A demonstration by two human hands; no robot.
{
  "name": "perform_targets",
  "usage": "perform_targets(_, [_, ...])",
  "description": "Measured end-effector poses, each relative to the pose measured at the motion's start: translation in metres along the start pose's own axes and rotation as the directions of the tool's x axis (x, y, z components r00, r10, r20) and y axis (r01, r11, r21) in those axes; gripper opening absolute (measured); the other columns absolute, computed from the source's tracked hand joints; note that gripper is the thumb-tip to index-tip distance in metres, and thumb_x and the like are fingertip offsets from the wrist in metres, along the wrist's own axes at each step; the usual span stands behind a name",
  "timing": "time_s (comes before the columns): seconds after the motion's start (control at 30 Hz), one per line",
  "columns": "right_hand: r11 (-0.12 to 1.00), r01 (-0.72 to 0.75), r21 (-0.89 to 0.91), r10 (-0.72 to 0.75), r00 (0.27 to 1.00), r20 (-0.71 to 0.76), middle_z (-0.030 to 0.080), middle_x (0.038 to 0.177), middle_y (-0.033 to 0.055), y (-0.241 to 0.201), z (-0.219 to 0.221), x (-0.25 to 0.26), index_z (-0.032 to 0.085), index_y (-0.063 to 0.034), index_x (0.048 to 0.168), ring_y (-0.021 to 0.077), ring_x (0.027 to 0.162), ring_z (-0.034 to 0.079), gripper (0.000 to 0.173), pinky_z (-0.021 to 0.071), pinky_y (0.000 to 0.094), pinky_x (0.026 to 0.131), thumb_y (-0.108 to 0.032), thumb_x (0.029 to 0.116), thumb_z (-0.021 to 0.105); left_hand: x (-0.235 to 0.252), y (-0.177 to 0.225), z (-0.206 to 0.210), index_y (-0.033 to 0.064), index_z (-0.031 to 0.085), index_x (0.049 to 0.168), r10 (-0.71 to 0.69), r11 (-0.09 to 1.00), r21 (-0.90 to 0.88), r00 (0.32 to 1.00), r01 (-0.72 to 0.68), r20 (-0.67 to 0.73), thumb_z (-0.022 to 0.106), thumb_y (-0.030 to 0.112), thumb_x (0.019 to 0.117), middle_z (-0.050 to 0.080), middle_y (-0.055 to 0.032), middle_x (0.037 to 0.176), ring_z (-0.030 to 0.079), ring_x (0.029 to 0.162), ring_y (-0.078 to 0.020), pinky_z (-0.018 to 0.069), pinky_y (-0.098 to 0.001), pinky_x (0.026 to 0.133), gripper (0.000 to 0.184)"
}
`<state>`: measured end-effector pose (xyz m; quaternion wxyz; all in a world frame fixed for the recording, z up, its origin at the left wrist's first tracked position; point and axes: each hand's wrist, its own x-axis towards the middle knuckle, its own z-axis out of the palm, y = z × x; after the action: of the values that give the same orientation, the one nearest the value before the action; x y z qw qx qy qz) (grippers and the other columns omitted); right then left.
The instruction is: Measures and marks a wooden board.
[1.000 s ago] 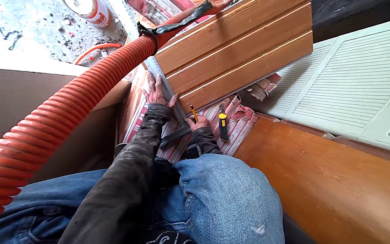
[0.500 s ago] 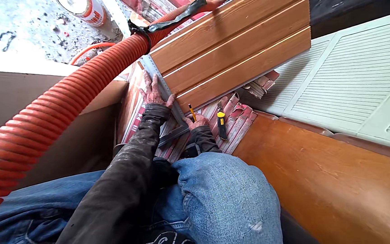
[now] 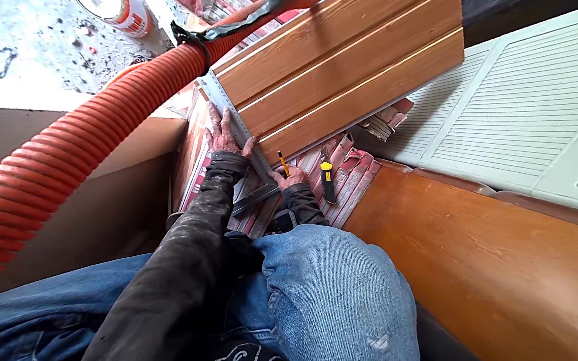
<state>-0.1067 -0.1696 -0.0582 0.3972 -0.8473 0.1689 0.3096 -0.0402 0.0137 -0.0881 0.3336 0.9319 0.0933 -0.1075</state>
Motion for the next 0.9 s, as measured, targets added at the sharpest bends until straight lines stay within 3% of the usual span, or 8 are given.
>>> perform_targets(0.4, [0.999,-0.038,-0.006,0.038,0.998,0.047,0.073,0.107,0.0164,-0.011,-0.009,-0.004,0.076,-0.0021,0.104,0.0284,0.099,0.069,0.026,0.0518,0.0492,0.093,-0.026,0.0969,0.072,-0.001,0.005,-0.007,0.0014,0.030,0.160,-0.017,1.000,0.004,0.999,0.017,0.047,0.076,0.044,0.0823,0.006,-0.0243,0.171,0.018,0.157,-0.0384,0.0142,-0.0589,0.125,0.100])
perform_targets(0.53, [1.000,-0.020,0.009,0.020,1.000,0.013,0.073,0.105,0.0170,-0.008,-0.007,-0.004,0.076,-0.0016,0.101,0.0291,0.097,0.069,0.025,0.0520,0.0498,0.092,-0.026,0.0950,0.074,0.002,0.000,-0.004,0.0023,0.030,0.160,0.005,0.995,0.096,0.998,-0.011,0.061,0.073,0.050,0.0837,0.006,-0.0259,0.170,0.018,0.157,-0.0421,0.0190,-0.0606,0.123,0.099])
perform_targets(0.63, [0.999,-0.040,0.033,0.038,0.999,0.033,0.074,0.102,0.0162,-0.006,-0.005,-0.003,0.076,-0.0017,0.103,0.0277,0.094,0.069,0.025,0.0528,0.0500,0.091,-0.026,0.0946,0.075,0.003,0.005,-0.015,0.0054,0.024,0.163,-0.049,0.977,0.212,0.984,0.012,0.169,0.074,0.054,0.0855,0.002,-0.0260,0.171,0.015,0.156,-0.0452,0.0196,-0.0648,0.122,0.104])
perform_targets(0.7, [0.997,-0.024,0.076,0.026,1.000,-0.016,0.074,0.096,0.0165,0.000,-0.004,-0.003,0.075,-0.0007,0.102,0.0275,0.088,0.070,0.027,0.0543,0.0499,0.087,-0.026,0.0952,0.074,0.003,0.004,-0.013,0.0064,0.019,0.164,-0.053,0.963,0.270,0.977,-0.005,0.208,0.081,0.061,0.0735,-0.001,-0.0272,0.170,0.015,0.156,-0.0476,0.0203,-0.0693,0.119,0.123])
perform_targets(0.77, [0.993,-0.035,0.109,0.051,0.988,-0.147,0.073,0.089,0.0187,-0.004,-0.011,-0.010,0.072,0.0027,0.106,0.0300,0.083,0.070,0.036,0.0554,0.0521,0.083,-0.032,0.1006,0.067,0.005,0.002,-0.014,0.0073,0.010,0.165,-0.072,0.955,0.298,0.962,-0.010,0.263,0.090,0.065,0.0578,-0.010,-0.0267,0.170,0.009,0.157,-0.0471,0.0145,-0.0730,0.119,0.146])
perform_targets(0.9, [0.965,-0.216,0.150,0.262,0.819,-0.510,0.073,0.104,0.0220,-0.007,-0.054,-0.032,0.061,0.0035,0.132,0.0338,0.098,0.071,0.046,0.0555,0.0528,0.091,-0.031,0.1103,0.041,0.008,0.002,-0.014,0.0091,-0.001,0.165,-0.130,0.924,0.382,0.936,-0.004,0.327,0.096,0.066,0.0425,-0.020,-0.0257,0.168,0.005,0.158,-0.0460,0.0140,-0.0726,0.120,0.167])
